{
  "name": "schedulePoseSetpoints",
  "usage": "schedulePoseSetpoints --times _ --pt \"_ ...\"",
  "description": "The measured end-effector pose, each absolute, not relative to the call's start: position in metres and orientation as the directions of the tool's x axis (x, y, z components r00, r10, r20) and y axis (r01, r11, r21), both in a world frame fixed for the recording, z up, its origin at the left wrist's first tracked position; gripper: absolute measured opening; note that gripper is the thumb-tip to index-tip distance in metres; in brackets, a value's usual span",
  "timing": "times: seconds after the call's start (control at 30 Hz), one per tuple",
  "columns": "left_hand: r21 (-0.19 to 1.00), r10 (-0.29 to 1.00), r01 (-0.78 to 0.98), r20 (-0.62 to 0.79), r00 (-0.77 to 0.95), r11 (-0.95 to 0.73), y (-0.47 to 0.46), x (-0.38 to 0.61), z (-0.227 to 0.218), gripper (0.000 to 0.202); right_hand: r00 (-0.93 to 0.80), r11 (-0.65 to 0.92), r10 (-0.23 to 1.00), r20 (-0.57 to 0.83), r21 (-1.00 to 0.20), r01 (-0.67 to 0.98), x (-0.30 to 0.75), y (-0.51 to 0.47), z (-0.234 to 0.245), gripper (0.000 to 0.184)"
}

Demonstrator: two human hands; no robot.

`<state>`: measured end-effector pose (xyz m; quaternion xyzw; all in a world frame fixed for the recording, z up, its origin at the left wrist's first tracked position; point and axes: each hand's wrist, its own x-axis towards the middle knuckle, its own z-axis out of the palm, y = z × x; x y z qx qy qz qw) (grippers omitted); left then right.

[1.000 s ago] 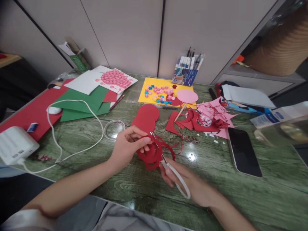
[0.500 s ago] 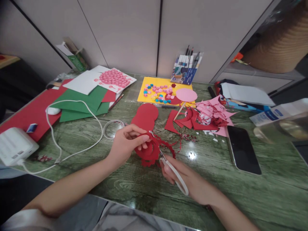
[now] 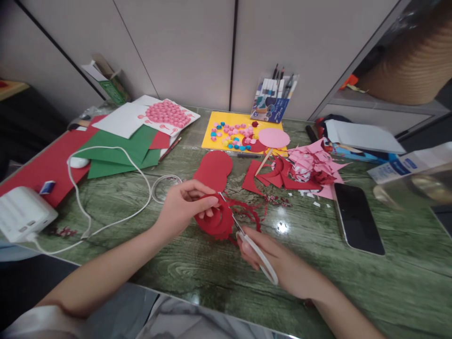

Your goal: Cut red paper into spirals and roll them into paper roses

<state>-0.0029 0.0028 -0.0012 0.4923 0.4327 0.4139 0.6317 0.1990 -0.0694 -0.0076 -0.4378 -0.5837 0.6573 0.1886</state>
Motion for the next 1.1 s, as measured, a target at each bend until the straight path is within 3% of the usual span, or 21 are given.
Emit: schedulePoseSetpoints --times 0.3,0.93,1.1 --pt "0.976 0.893 0.01 -0.203 0.402 0.218 0.012 -0.012 0.009 0.02 -0.522 -0.344 0.72 -0.457 -0.888 0.304 0.205 -0.069 -0.004 0.036" --pt "0.913 0.634 0.323 -0.406 0.659 0.249 0.025 -0.028 0.02 0.018 -0.488 -0.069 0.692 -0.532 -0.722 0.689 0.23 -0.069 0.003 0.028" --pt "0.932 0.688 0.272 -0.362 0.629 0.241 0.027 -0.028 0.019 0.018 -0.451 -0.086 0.731 -0.513 -0.724 0.685 0.231 -0.067 0.004 0.029"
